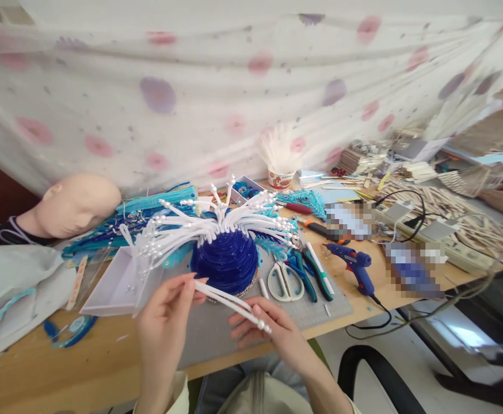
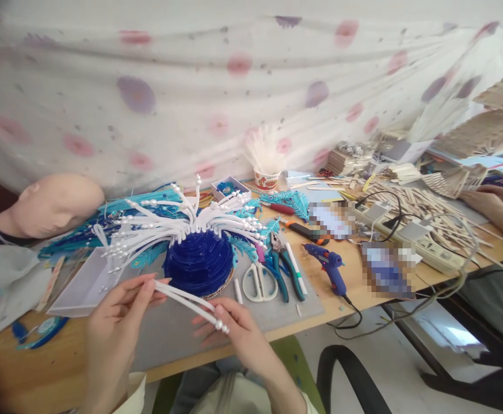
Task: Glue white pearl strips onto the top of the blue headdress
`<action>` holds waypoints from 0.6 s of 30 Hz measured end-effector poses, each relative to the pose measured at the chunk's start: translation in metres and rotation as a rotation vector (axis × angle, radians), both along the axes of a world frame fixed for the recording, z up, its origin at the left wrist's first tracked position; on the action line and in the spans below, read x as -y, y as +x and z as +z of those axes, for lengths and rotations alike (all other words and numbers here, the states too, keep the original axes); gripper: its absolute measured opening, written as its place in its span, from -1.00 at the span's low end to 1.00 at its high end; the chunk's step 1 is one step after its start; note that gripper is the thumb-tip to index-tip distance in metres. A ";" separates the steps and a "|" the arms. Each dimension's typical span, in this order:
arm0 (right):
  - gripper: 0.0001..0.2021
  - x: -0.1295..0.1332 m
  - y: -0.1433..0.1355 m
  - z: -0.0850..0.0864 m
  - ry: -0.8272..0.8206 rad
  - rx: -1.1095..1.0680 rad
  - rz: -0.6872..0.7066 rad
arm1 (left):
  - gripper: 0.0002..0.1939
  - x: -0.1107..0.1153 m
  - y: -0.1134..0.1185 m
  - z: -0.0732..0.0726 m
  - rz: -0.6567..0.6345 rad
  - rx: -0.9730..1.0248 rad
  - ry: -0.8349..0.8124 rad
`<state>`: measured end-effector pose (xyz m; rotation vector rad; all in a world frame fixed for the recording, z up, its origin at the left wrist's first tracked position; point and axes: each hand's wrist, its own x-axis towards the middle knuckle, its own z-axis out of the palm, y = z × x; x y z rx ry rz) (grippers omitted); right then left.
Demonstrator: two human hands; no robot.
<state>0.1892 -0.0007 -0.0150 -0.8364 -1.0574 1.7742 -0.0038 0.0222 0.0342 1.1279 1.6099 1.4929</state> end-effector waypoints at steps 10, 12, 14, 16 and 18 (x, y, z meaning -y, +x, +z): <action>-0.62 -0.002 0.004 0.006 -0.129 -0.283 -0.044 | -0.65 0.004 -0.011 -0.008 0.066 0.109 0.012; -0.61 -0.003 0.003 0.003 -0.126 -0.272 -0.053 | -0.64 0.005 -0.014 -0.012 0.051 0.160 -0.001; -0.55 -0.002 0.002 0.000 -0.098 -0.285 -0.072 | -0.63 0.007 -0.015 -0.016 0.051 0.179 -0.021; -0.55 0.001 0.000 0.000 -0.087 -0.301 -0.069 | -0.62 0.008 -0.015 -0.019 0.071 0.198 -0.014; -0.56 0.003 -0.002 0.001 -0.127 -0.309 -0.045 | -0.62 0.010 -0.015 -0.021 0.097 0.216 0.006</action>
